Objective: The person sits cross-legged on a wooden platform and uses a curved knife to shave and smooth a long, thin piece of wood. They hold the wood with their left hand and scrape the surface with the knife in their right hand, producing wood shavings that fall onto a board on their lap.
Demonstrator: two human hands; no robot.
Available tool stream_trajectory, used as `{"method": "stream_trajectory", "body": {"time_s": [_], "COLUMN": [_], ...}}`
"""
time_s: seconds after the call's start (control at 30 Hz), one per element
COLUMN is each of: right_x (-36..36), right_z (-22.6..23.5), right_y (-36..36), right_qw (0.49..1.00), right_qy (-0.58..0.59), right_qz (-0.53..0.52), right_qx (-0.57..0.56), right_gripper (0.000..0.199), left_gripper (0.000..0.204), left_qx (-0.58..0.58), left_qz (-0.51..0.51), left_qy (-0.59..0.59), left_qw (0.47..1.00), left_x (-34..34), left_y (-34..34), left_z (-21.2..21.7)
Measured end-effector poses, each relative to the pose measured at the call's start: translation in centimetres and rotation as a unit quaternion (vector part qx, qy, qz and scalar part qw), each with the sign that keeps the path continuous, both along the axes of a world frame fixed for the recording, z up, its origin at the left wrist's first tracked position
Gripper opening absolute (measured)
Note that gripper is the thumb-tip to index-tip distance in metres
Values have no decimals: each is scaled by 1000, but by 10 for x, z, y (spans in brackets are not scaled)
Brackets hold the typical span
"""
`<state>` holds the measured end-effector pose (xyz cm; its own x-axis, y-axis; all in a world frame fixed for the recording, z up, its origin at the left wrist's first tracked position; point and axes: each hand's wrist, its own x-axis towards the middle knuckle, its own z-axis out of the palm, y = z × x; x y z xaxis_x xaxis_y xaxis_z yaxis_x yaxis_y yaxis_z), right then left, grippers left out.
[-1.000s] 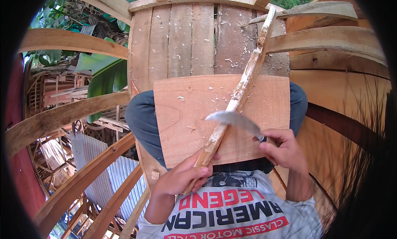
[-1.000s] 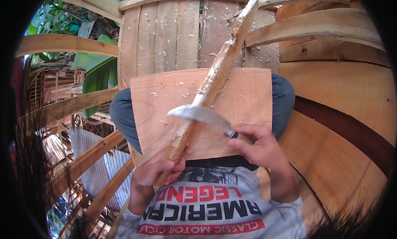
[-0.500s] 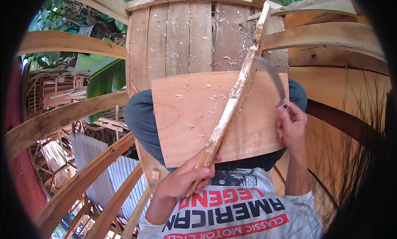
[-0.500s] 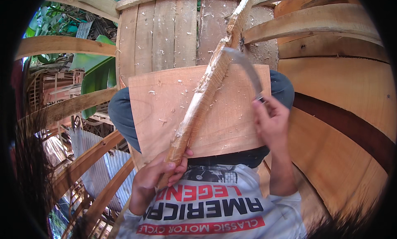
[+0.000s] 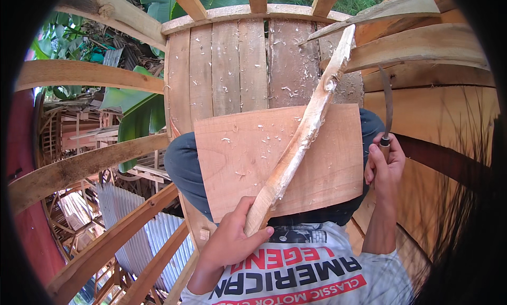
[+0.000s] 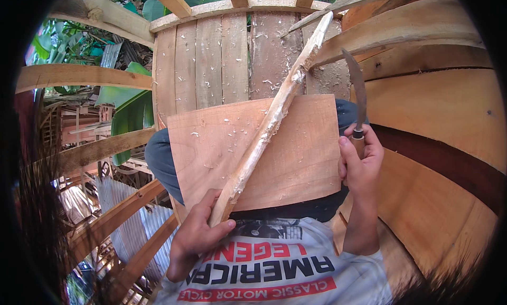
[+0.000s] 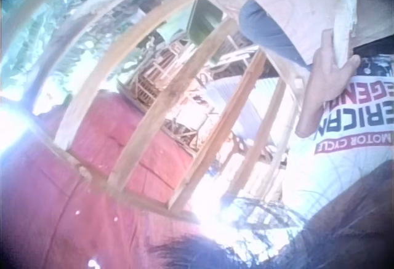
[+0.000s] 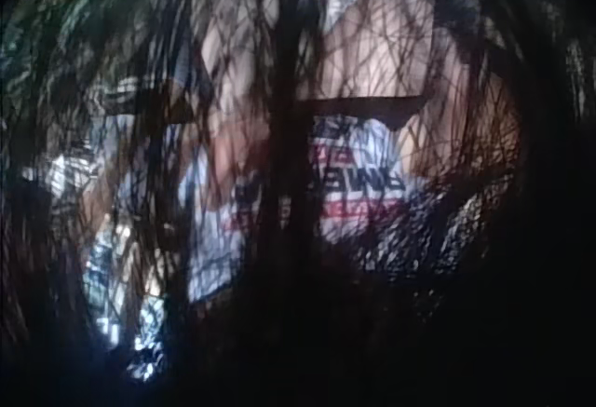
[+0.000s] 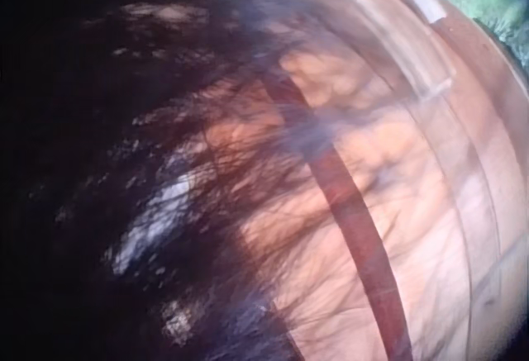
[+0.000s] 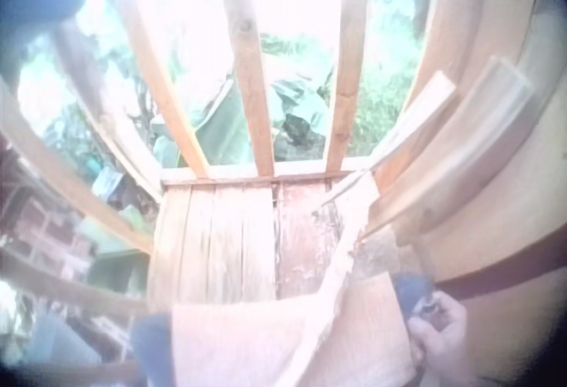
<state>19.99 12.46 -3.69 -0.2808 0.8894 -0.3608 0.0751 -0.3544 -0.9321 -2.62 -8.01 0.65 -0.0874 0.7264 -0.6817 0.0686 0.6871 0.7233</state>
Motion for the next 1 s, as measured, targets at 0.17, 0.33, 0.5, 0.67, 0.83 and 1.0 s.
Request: {"method": "stream_trajectory", "body": {"time_s": [0.17, 0.33, 0.5, 0.67, 0.83, 1.0], "right_x": [-8, -27, -61, -82, -80, -62], "right_z": [-14, -19, -9, 8, 10, 11], "right_y": [-19, -33, -46, -59, -58, -46], "right_qw": [996, 980, 969, 974, 981, 976], "right_qy": [39, 187, 228, 199, 170, 188], "right_qz": [75, 29, 72, 63, 50, 107], "right_qx": [-15, -55, -66, -92, -78, -36], "right_gripper": [9, 9, 24, 34, 30, 16], "left_gripper": [59, 55, 55, 59, 56, 48], "left_qx": [12, 82, 146, 200, 117, 172], "left_qz": [-1, 38, 124, 109, 103, 97], "left_qy": [138, 236, 186, 215, 88, 49], "left_qw": [990, 968, 964, 950, 984, 979], "left_x": [0, 13, 22, 27, 17, 14], "left_y": [11, 21, 16, 21, 35, 33], "left_z": [6, 13, -5, -13, -8, -20]}}
